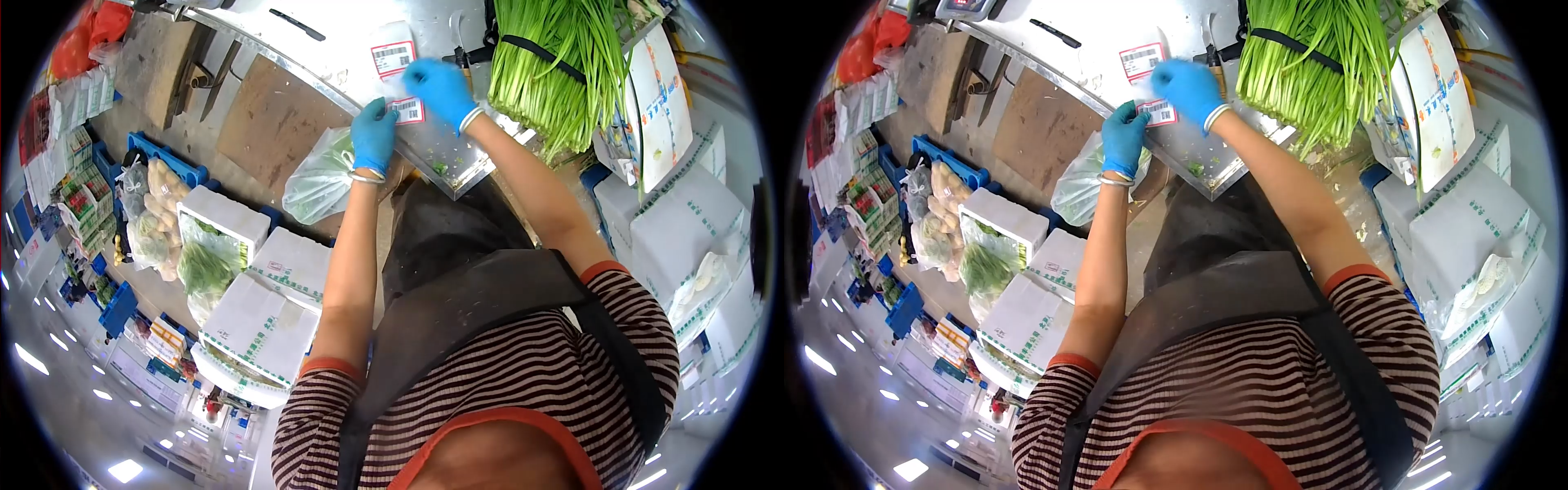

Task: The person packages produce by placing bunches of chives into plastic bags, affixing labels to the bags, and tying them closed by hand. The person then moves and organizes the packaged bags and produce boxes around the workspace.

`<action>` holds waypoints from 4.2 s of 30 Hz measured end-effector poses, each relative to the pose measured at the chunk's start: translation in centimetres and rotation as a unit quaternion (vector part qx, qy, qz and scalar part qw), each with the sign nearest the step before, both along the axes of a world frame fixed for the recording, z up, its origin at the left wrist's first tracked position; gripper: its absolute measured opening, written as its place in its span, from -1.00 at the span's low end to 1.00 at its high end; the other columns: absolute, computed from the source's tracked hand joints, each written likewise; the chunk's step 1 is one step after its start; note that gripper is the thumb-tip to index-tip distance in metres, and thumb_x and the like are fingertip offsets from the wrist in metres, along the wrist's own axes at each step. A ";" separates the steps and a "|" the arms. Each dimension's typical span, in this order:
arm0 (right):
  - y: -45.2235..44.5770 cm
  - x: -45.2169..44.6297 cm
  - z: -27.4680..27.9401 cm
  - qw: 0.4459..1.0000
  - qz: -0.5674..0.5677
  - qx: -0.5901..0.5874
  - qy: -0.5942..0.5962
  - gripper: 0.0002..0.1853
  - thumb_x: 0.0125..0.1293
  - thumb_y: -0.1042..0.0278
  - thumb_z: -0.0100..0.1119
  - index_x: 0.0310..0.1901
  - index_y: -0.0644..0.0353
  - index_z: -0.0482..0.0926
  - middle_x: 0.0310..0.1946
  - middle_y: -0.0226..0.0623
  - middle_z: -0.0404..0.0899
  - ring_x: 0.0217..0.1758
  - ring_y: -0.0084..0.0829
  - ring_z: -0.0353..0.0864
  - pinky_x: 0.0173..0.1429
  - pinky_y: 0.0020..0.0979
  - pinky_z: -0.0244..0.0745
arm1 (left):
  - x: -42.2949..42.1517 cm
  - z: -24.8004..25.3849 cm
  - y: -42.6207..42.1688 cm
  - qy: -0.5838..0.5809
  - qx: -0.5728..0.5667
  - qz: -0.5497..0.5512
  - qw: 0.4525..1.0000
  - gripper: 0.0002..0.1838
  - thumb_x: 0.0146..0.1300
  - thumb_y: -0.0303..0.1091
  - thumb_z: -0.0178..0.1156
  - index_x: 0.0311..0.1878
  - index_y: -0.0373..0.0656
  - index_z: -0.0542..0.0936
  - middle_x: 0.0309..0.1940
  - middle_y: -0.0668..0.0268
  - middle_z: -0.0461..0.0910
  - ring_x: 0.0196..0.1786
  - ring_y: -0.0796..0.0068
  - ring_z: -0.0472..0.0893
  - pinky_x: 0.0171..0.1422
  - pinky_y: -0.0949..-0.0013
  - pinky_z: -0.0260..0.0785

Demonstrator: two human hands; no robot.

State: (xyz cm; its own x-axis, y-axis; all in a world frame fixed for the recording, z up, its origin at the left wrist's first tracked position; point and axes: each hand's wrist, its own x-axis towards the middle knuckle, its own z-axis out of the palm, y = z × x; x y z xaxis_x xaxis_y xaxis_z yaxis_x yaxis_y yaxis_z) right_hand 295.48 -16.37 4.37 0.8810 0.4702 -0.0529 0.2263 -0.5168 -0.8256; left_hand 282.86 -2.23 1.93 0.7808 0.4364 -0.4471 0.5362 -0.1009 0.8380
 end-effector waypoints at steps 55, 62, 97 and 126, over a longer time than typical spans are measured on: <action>9.4 -22.4 -1.9 0.944 0.272 -0.170 0.076 -0.44 0.32 0.02 0.19 0.28 0.09 0.44 -0.01 -0.02 0.62 -0.01 -0.18 0.65 0.09 -0.27 0.50 | -38.4 4.3 12.9 0.026 0.170 -0.069 0.983 -0.67 0.15 -0.19 0.22 -0.02 -0.01 0.67 -0.12 0.17 0.65 -0.01 0.06 0.59 0.04 0.10 0.41; 11.6 -26.1 3.8 0.944 0.280 -0.129 0.117 -0.50 0.35 0.12 0.17 0.27 0.11 0.46 0.04 -0.05 0.62 0.04 -0.29 0.64 0.15 -0.32 0.47 | -45.5 5.5 25.5 0.089 0.120 0.145 0.978 -0.55 0.24 -0.16 0.17 0.13 -0.19 0.57 0.08 0.04 0.59 0.09 0.10 0.58 0.18 0.17 0.40; 0.8 -29.7 1.9 0.779 0.562 -0.272 0.049 -0.43 0.33 -0.05 0.05 0.27 0.12 0.44 0.18 -0.03 0.50 0.22 -0.04 0.50 0.30 -0.19 0.38 | -83.1 29.8 32.0 0.374 0.620 0.289 0.627 -0.06 0.17 0.33 0.11 0.39 -0.27 0.26 0.33 -0.04 0.29 0.36 0.00 0.31 0.41 0.04 0.18; -59.0 -1.7 -6.7 0.872 -0.358 0.022 0.335 -0.54 0.30 -0.06 0.19 -0.22 0.29 0.68 -0.46 -0.22 0.68 -0.51 -0.46 0.56 -0.31 -0.34 0.51 | 8.5 19.3 -39.9 -0.308 0.252 -0.437 0.807 -0.51 0.15 -0.45 0.21 0.20 -0.18 0.48 0.19 0.08 0.46 0.26 -0.05 0.41 0.30 0.06 0.28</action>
